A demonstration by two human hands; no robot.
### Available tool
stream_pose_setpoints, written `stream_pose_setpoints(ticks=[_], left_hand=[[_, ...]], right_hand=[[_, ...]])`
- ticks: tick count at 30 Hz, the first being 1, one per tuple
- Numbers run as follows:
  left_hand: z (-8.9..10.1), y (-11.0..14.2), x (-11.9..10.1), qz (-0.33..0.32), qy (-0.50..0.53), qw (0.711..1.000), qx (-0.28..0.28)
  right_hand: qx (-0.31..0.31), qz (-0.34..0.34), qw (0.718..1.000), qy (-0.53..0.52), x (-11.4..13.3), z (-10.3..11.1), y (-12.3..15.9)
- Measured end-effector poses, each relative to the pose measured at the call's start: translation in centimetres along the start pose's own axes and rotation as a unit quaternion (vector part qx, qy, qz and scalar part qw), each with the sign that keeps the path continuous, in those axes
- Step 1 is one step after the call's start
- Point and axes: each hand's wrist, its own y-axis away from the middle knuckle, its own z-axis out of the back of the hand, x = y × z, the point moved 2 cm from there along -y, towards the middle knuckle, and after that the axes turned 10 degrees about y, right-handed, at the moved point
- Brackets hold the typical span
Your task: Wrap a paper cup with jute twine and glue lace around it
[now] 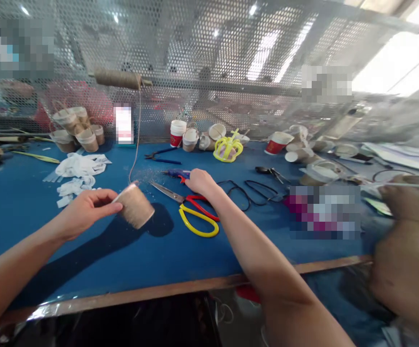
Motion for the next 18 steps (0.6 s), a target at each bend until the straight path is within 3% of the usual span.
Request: stream_pose_setpoints(ticks=[3,6,10,15,18], left_hand=[[-0.4,-0.2,0.9,0.025,0.042,0.999,-0.015],[-0.8,-0.2,1.5,0.024,-0.021,0.999,0.031],[-0.9,-0.1,1.6,0.022,-0.072,0.996,0.039],[-0.7,0.0,1.8,0.039,-0.049,0.997,0.041],[-0.7,0.1,1.6,0.022,-0.06,0.997,0.05]], right_hand=[[0.039,-0.013,0.999,-0.008,-0.7,-0.8,-0.7],[0.05,-0.025,0.997,-0.044,-1.0,-0.9,-0.5],[0.035,-0.034,0.989,-0.139,-0.9,-0.6,0.4],[0.011,0.004,0.948,-0.318,0.5,1.1,3.3],[0.028,0.039,0.912,-0.407,1.6,2.4,5.9]])
